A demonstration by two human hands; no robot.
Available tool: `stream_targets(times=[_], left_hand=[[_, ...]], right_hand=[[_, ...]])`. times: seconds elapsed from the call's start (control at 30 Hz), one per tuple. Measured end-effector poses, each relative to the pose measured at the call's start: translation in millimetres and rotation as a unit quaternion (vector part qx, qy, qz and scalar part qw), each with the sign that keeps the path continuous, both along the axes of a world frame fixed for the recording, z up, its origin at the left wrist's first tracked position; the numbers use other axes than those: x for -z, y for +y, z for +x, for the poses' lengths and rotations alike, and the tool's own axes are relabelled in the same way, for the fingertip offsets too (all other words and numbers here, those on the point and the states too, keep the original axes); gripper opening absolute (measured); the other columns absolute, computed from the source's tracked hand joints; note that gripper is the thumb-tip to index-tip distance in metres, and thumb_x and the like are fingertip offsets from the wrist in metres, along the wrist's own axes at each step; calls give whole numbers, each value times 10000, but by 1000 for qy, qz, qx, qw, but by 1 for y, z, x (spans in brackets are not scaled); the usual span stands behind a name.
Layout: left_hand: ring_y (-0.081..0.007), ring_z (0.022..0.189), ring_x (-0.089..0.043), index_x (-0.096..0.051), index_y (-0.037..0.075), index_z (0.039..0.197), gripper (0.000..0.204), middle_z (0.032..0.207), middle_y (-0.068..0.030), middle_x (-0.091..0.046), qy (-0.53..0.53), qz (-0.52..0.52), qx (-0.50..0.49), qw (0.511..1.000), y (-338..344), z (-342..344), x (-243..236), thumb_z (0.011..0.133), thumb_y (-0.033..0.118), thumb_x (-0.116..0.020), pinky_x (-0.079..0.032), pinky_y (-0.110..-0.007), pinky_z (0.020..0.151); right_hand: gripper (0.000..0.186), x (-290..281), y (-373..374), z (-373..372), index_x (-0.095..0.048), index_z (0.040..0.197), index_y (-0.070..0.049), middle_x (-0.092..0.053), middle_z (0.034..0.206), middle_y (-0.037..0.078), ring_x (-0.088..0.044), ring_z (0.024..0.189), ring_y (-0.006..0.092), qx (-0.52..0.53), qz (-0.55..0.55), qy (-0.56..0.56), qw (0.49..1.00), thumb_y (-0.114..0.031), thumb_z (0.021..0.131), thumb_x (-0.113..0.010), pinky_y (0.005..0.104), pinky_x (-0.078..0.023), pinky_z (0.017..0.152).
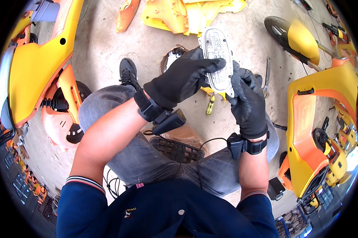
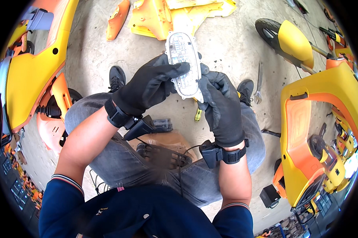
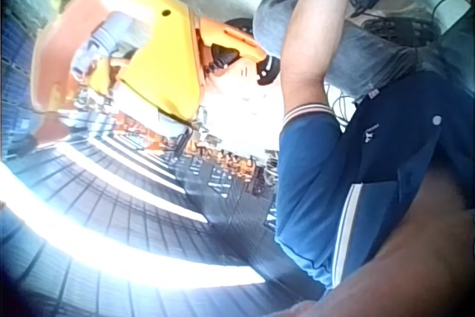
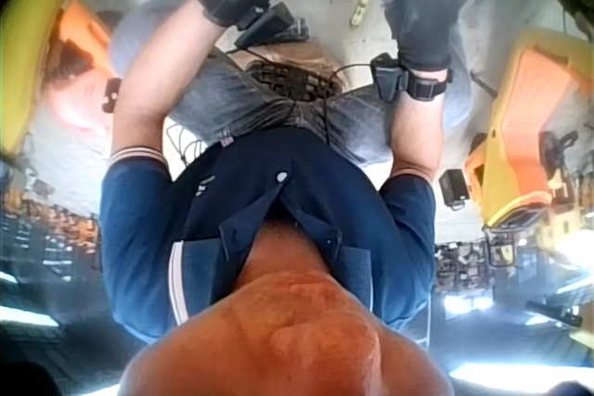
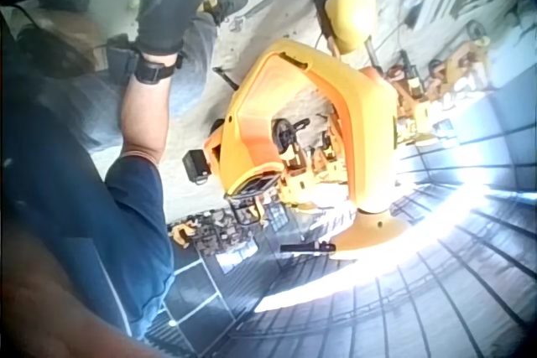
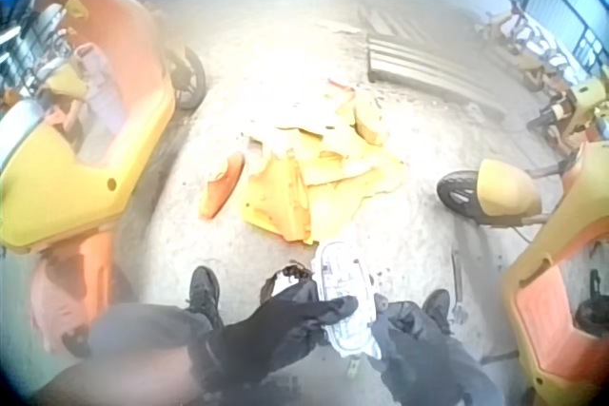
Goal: The person sits on the floor and uses a screwdriver to remove screws from a scooter headlight assembly. They manipulate the headlight, unscrewing fasteners and separating the casing to access the internal components.
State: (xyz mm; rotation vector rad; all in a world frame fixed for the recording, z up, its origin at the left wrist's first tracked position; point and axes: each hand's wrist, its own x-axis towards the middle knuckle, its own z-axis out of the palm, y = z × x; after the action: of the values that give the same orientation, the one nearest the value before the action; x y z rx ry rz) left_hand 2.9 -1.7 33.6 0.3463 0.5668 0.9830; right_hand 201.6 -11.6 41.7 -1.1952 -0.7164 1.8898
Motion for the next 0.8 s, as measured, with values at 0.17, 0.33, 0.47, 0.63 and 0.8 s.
stream_targets(times=[0.17, 0.33, 0.47, 0.63, 0.8], left_hand=[[-283, 1179, -622, -399, -45, 1399, 449, 1298, -204, -594, -5, 4, 16, 1000, 3, -2, -1, 1003, 116, -535, -502, -416, 1041], [-295, 1235, -585, -388, -17, 1425, 470, 1330, -194, -577, 7, 31, -3, 999, -1, -4, 2, 1004, 129, -535, -474, -422, 1067], [-333, 1238, -581, -378, -22, 1437, 466, 1368, -204, -549, -13, 79, 1, 997, 1, -7, 7, 1022, 162, -486, -476, -435, 1058], [-358, 1258, -562, -395, -45, 1423, 473, 1374, -230, -542, 52, 91, 11, 994, 2, -10, 6, 1008, 162, -485, -461, -455, 1073], [-377, 1264, -553, -389, -60, 1420, 472, 1384, -247, -527, 33, 34, 0, 999, 6, -8, 6, 1003, 144, -477, -446, -487, 1088]], right_hand=[[271, -1, 1, 2, -597, 1185, 12, -640, 920, 19, -553, 719, 61, 13, 27, 35, 999, -197, 1015, -569, 205, -461, 613], [319, 12, 18, 27, -608, 1187, 14, -596, 855, 8, -536, 698, 76, 50, 73, -65, 994, -258, 1044, -524, 210, -465, 634], [242, 52, 34, 51, -674, 1108, -5, -615, 870, 8, -538, 712, 67, 105, 45, -167, 979, -202, 979, -616, 216, -497, 627], [244, 163, 29, 80, -712, 980, 16, -665, 774, 48, -615, 637, 127, 47, 69, -378, 922, -215, 911, -672, 273, -537, 600], [244, 309, -8, 107, -740, 937, -22, -723, 818, 107, -689, 776, 205, -20, 67, -558, 827, -253, 867, -708, 328, -548, 709]])
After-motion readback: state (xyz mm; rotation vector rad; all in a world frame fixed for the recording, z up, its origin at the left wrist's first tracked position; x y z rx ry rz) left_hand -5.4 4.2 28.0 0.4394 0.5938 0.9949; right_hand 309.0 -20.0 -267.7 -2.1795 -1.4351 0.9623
